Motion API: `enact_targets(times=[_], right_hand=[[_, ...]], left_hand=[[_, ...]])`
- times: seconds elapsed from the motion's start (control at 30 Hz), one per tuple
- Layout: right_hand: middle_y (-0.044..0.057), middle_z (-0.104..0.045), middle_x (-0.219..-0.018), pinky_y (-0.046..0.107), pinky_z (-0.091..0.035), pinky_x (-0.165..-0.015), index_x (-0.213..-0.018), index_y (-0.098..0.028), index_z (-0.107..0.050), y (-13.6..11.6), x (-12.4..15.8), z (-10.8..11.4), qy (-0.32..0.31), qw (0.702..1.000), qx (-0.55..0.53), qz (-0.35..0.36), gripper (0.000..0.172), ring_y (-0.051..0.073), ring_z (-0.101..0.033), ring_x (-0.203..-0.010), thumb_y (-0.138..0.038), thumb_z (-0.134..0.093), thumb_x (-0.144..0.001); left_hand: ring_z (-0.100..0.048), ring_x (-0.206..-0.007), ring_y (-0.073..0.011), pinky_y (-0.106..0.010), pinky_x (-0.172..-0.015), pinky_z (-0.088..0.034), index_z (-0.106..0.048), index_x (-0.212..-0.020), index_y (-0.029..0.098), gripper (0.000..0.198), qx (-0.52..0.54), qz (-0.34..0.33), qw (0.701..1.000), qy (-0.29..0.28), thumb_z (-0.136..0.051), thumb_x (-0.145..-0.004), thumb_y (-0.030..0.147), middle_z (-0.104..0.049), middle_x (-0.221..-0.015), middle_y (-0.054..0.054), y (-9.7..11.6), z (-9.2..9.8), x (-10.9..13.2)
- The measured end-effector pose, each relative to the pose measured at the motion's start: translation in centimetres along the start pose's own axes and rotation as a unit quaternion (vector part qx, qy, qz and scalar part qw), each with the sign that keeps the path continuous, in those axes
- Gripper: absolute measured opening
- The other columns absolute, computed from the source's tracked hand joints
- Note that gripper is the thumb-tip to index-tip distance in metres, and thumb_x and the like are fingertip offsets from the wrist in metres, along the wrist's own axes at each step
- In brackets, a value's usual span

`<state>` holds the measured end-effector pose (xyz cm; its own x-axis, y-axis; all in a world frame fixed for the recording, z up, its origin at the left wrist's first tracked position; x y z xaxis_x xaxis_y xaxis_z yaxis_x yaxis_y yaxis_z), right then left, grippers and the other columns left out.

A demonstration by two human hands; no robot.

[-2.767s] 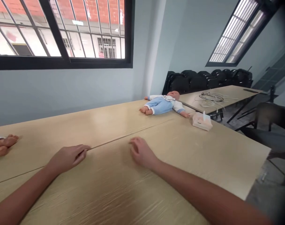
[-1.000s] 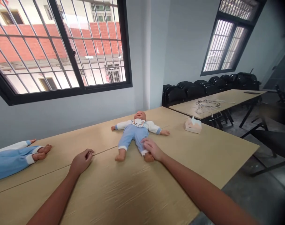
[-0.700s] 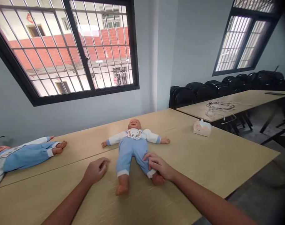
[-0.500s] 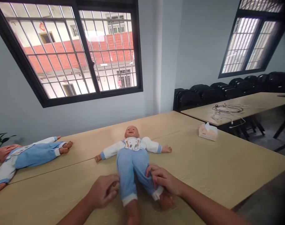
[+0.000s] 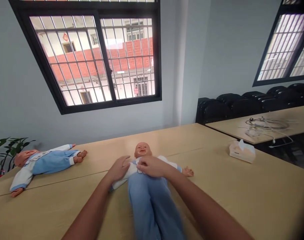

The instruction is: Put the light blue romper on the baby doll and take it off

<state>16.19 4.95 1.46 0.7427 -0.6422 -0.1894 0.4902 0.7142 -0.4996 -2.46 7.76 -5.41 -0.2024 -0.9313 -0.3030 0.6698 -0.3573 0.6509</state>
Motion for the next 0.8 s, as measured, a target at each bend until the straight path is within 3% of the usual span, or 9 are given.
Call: enact_targets(times=[0.1, 0.17, 0.27, 0.37, 0.57, 0.7, 0.8], right_hand=[[0.009, -0.077, -0.097, 0.030, -0.044, -0.076, -0.088, -0.017, -0.074, 0.7, -4.6, -1.6, 0.013, 1.000, 0.004, -0.016, 0.021, 0.022, -0.067, -0.091, -0.028, -0.058, -0.096], [0.012, -0.076, -0.110, 0.031, -0.046, -0.086, -0.099, -0.016, -0.075, 1.3, -6.0, -2.8, 0.025, 1.000, 0.007, -0.010, 0.018, 0.025, -0.067, -0.105, -0.025, -0.060, -0.094], [0.013, -0.075, -0.120, 0.031, -0.046, -0.096, -0.113, -0.015, -0.074, 2.4, -6.5, -4.5, 0.023, 1.000, -0.003, 0.003, 0.025, 0.024, -0.066, -0.115, -0.024, -0.060, -0.094], [0.013, -0.074, -0.125, 0.032, -0.045, -0.093, -0.120, -0.015, -0.072, 3.2, -6.3, -5.4, 0.014, 1.000, -0.006, 0.004, 0.030, 0.025, -0.066, -0.115, -0.027, -0.058, -0.097], [0.012, -0.078, -0.106, 0.030, -0.040, -0.073, -0.100, -0.015, -0.076, 3.3, -6.3, -5.4, -0.014, 1.000, 0.021, 0.014, 0.031, 0.022, -0.068, -0.092, -0.028, -0.048, -0.103], [0.011, -0.078, -0.100, 0.028, -0.038, -0.072, -0.089, -0.014, -0.076, 3.3, -6.5, -4.9, -0.014, 0.998, 0.051, 0.018, 0.031, 0.020, -0.065, -0.087, -0.022, -0.048, -0.102], [0.010, -0.079, -0.098, 0.027, -0.040, -0.074, -0.086, -0.015, -0.077, 3.6, -6.5, -4.7, -0.017, 0.997, 0.065, 0.022, 0.032, 0.020, -0.066, -0.088, -0.021, -0.050, -0.101]], left_hand=[[-0.066, -0.120, -0.0296, -0.042, -0.107, -0.050, -0.071, -0.127, 0.016, 0.044, 0.039, -0.012, 0.997, -0.070, -0.050, -0.095, 0.039, -0.073, -0.130, -0.013, -0.6, -1.9, -1.9], [-0.069, -0.113, -0.0281, -0.040, -0.101, -0.053, -0.072, -0.124, 0.016, 0.044, 0.058, -0.014, 0.993, -0.100, -0.048, -0.097, 0.040, -0.076, -0.124, -0.012, -1.1, -2.7, -1.9], [-0.067, -0.113, -0.0291, -0.039, -0.099, -0.052, -0.071, -0.124, 0.015, 0.045, 0.075, -0.002, 0.990, -0.118, -0.054, -0.095, 0.044, -0.075, -0.125, -0.012, -2.2, -2.8, -1.4], [-0.066, -0.109, -0.0283, -0.037, -0.092, -0.052, -0.070, -0.121, 0.015, 0.046, 0.086, 0.023, 0.988, -0.130, -0.058, -0.093, 0.049, -0.075, -0.120, -0.012, -3.3, -2.3, -0.9], [-0.060, -0.093, -0.0212, -0.030, -0.079, -0.047, -0.066, -0.109, 0.016, 0.046, 0.079, 0.052, 0.986, -0.137, -0.064, -0.089, 0.057, -0.069, -0.104, -0.007, -4.3, -1.5, 0.0], [-0.049, -0.075, -0.0161, -0.027, -0.066, -0.039, -0.058, -0.090, 0.018, 0.043, 0.054, 0.046, 0.987, -0.141, -0.063, -0.089, 0.061, -0.056, -0.083, 0.001, -3.1, -1.0, 1.1], [-0.046, -0.073, -0.0161, -0.028, -0.067, -0.038, -0.054, -0.078, 0.020, 0.041, 0.026, 0.030, 0.988, -0.149, -0.060, -0.093, 0.058, -0.051, -0.079, 0.002, -1.5, -0.4, 2.9]])
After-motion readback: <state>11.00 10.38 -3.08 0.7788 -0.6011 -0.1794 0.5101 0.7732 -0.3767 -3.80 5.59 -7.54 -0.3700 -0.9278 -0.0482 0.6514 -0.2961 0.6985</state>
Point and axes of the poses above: each hand's wrist, its own x-axis away from the middle knuckle, its own z-axis out of the back of the hand, y = z × x, the point moved 7 cm from there along -x, towards the middle knuckle
